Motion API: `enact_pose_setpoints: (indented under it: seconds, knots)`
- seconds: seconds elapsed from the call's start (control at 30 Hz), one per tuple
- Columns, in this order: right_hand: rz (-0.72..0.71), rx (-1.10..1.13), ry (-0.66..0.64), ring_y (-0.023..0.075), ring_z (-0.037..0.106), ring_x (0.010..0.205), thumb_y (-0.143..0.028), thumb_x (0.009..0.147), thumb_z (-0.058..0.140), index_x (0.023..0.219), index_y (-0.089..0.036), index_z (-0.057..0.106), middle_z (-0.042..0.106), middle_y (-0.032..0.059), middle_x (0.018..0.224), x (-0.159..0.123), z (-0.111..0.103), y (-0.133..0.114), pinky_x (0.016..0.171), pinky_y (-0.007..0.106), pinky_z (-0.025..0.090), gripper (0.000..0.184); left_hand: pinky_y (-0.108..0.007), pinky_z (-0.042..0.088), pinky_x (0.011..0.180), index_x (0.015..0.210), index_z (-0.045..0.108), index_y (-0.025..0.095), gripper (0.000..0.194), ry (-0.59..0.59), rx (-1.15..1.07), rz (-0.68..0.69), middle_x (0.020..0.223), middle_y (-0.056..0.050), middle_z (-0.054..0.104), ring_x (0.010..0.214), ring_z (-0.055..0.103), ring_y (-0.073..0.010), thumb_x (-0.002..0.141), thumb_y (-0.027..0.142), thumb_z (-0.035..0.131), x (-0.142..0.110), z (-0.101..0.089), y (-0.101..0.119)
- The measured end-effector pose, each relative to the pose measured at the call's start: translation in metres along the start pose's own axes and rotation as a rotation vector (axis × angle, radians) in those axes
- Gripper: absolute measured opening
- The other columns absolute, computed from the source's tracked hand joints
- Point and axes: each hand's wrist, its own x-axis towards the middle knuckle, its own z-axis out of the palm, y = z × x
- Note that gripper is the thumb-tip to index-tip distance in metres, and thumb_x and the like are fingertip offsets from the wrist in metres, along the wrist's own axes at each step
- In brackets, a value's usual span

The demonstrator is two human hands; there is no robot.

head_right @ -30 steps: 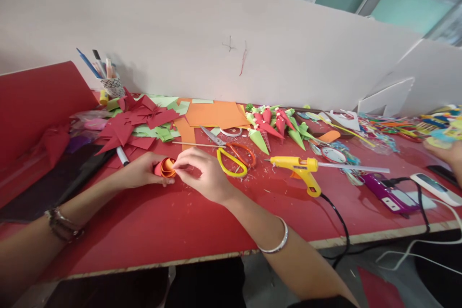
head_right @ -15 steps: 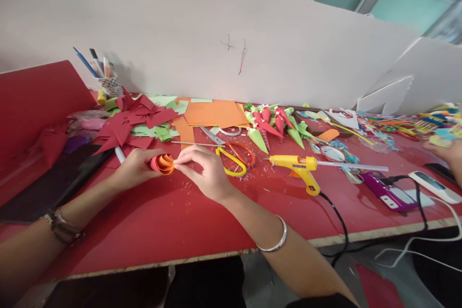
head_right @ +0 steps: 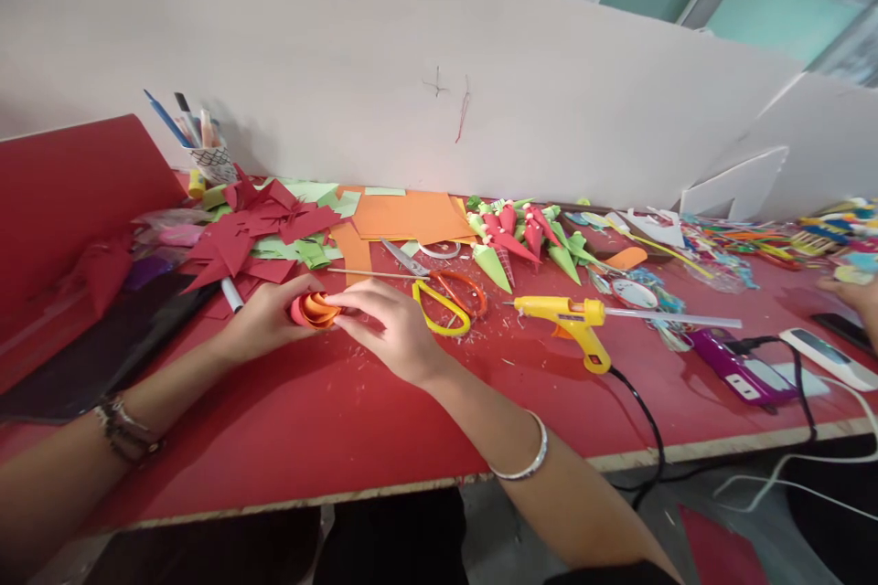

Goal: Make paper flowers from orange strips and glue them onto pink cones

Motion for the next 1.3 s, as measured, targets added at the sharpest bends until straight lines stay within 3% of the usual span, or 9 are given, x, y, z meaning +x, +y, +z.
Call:
enact_pose_setpoints:
  seconds: [0.3, 0.77, 1.0, 1.13, 1.3]
  knots:
    - [0.015, 0.023, 0.084, 0.0117, 0.057, 0.085, -0.016, 0.079, 0.052, 0.091, -0.019, 0.061, 0.063, 0.0026, 0.088, -0.001, 0.003, -0.001, 0.077, 0.029, 0.048, 0.015, -0.016, 0.036, 0.051, 0.08, 0.048, 0.016, 0.021, 0.006, 0.031, 0.023, 0.066, 0.004, 0.054, 0.056, 0.049, -0.0076, 0.069, 0.031, 0.058, 0.0, 0.0, -0.002]
    - [0.007, 0.034, 0.076, 0.0114, 0.059, 0.078, -0.016, 0.078, 0.054, 0.085, -0.019, 0.063, 0.064, 0.0028, 0.083, -0.001, 0.002, -0.001, 0.072, 0.028, 0.05, 0.011, -0.017, 0.039, 0.052, 0.086, 0.045, 0.017, 0.026, 0.004, 0.099, 0.035, 0.072, 0.001, 0.059, 0.057, 0.054, -0.0097, 0.071, 0.037, 0.054, -0.003, 0.0, -0.006]
    - [-0.007, 0.022, 0.071, 0.0111, 0.059, 0.078, -0.016, 0.078, 0.053, 0.084, -0.019, 0.062, 0.063, 0.0029, 0.082, -0.001, 0.003, -0.001, 0.07, 0.028, 0.051, 0.011, -0.02, 0.038, 0.051, 0.087, 0.045, 0.017, 0.016, -0.016, 0.237, 0.035, 0.069, -0.001, 0.06, 0.056, 0.055, -0.012, 0.075, 0.028, 0.047, -0.003, -0.001, -0.008]
    - [-0.023, 0.033, 0.073, 0.0108, 0.058, 0.077, -0.015, 0.078, 0.053, 0.083, -0.019, 0.062, 0.063, 0.0031, 0.082, -0.001, 0.002, -0.001, 0.07, 0.027, 0.051, 0.011, -0.02, 0.038, 0.054, 0.093, 0.045, 0.018, 0.027, -0.014, 0.24, 0.05, 0.077, -0.002, 0.061, 0.064, 0.057, -0.0137, 0.074, 0.035, 0.051, -0.001, -0.002, -0.008]
    - [-0.028, 0.045, 0.076, 0.011, 0.058, 0.078, -0.016, 0.079, 0.052, 0.085, -0.02, 0.062, 0.063, 0.0027, 0.083, -0.001, 0.001, 0.0, 0.07, 0.028, 0.051, 0.012, -0.021, 0.031, 0.048, 0.082, 0.055, 0.019, 0.025, -0.042, 0.43, 0.069, 0.06, 0.0, 0.056, 0.053, 0.051, -0.0136, 0.073, 0.042, 0.05, 0.0, -0.008, -0.013]
